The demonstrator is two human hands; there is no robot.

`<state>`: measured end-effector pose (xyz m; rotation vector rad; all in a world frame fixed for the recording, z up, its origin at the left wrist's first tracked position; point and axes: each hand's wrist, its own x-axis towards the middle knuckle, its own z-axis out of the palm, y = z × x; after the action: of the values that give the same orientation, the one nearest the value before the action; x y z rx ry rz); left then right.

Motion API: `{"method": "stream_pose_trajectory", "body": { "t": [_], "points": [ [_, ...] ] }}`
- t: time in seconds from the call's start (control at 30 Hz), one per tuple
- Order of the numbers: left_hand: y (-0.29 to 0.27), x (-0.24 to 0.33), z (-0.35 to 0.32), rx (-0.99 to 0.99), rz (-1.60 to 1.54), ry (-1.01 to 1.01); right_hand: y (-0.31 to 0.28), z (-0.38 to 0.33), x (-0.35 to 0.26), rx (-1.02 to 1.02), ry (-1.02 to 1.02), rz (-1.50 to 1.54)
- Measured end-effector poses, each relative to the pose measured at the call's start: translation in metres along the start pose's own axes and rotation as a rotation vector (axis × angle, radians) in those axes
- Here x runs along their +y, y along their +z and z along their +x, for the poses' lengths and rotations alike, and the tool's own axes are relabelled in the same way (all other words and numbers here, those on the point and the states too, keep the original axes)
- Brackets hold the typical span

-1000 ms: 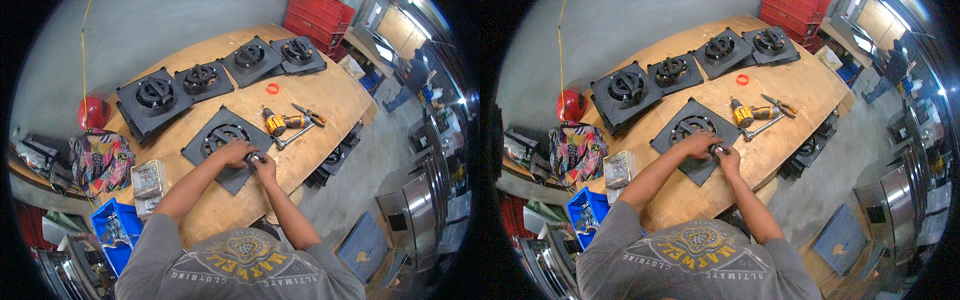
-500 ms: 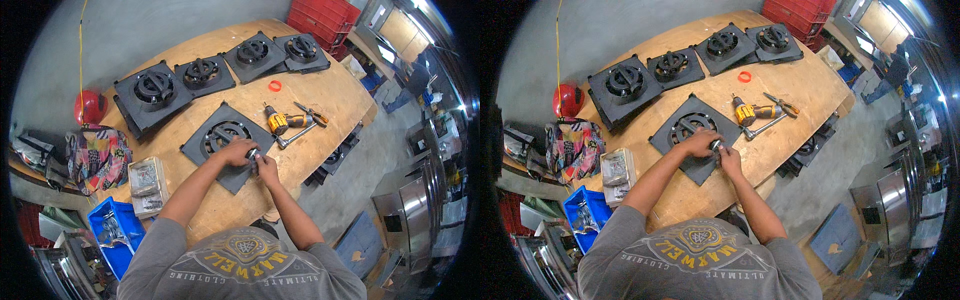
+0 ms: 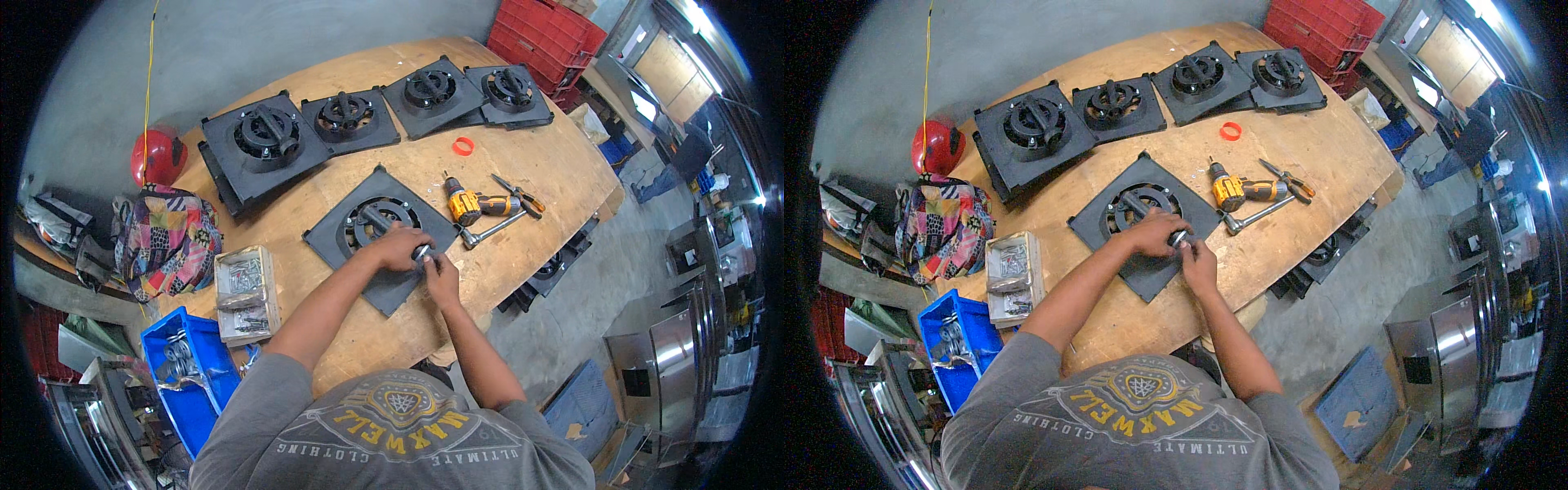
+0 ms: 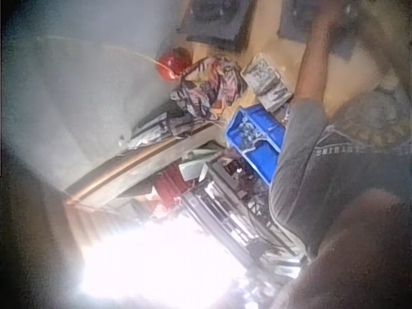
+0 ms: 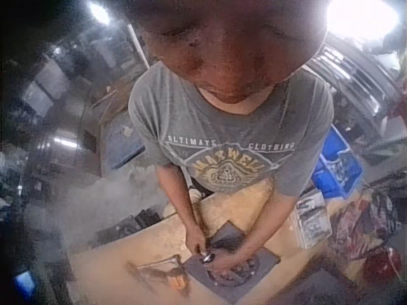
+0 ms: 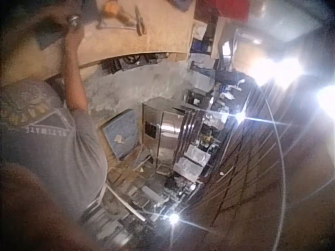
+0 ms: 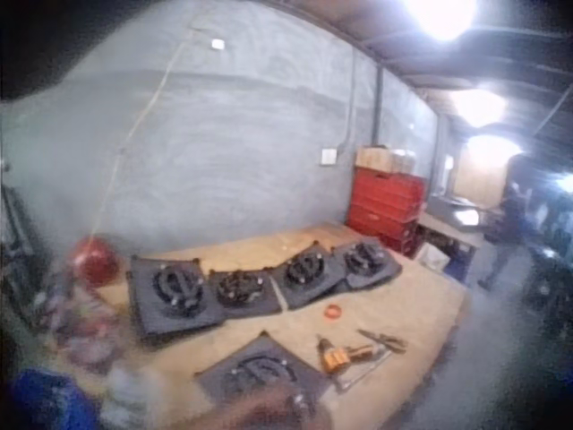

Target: The person assembles multiple black square fan units on a wooden workbench. They place circular fan components into the frames, insert washers and fasteners, and tighten them using a cordless drill and a wrench. Completed units are stacked in a cardboard box.

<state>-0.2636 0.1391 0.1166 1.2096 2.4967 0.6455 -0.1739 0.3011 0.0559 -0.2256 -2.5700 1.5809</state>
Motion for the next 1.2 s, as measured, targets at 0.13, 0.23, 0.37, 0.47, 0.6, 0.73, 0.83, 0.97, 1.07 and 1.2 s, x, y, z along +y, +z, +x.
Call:
{"method": "stream_pose_trajectory", "body": {
  "t": [0.13,0.23,0.37,0.47,0.6,0.73,0.83,0.97,1.07,1.2],
  "points": [
    [0.000,0.000,0.001,0.005,0.004,0.008,-0.004,0.009,-0.003,-0.096,0.196,0.057],
    [0.001,0.000,0.001,-0.007,0.008,-0.006,0.000,0.005,-0.003,0.035,0.058,0.115],
    [0.003,-0.001,0.001,0.029,0.013,0.009,0.001,0.003,-0.004,-0.004,0.039,0.037],
    [0.005,-0.003,0.002,0.012,0.003,-0.018,0.000,0.004,-0.006,-0.054,0.145,0.105],
    [0.006,-0.004,0.003,-0.002,0.028,-0.013,0.001,0.002,-0.011,0.027,0.066,0.034],
    [0.005,-0.003,0.002,0.039,0.042,0.015,0.001,0.006,-0.010,-0.059,0.189,0.084],
    [0.002,-0.001,0.001,0.003,0.030,-0.015,0.001,0.007,-0.007,-0.004,0.134,-0.078],
    [0.002,0.001,0.000,0.023,0.020,-0.010,0.004,0.004,-0.002,-0.002,-0.006,0.002],
    [0.003,0.000,0.001,0.028,0.011,-0.002,0.004,0.006,0.001,-0.076,0.111,0.078],
    [0.007,-0.003,0.002,0.032,0.001,-0.011,0.005,0.007,0.005,0.012,-0.021,-0.060]
  ]
}}
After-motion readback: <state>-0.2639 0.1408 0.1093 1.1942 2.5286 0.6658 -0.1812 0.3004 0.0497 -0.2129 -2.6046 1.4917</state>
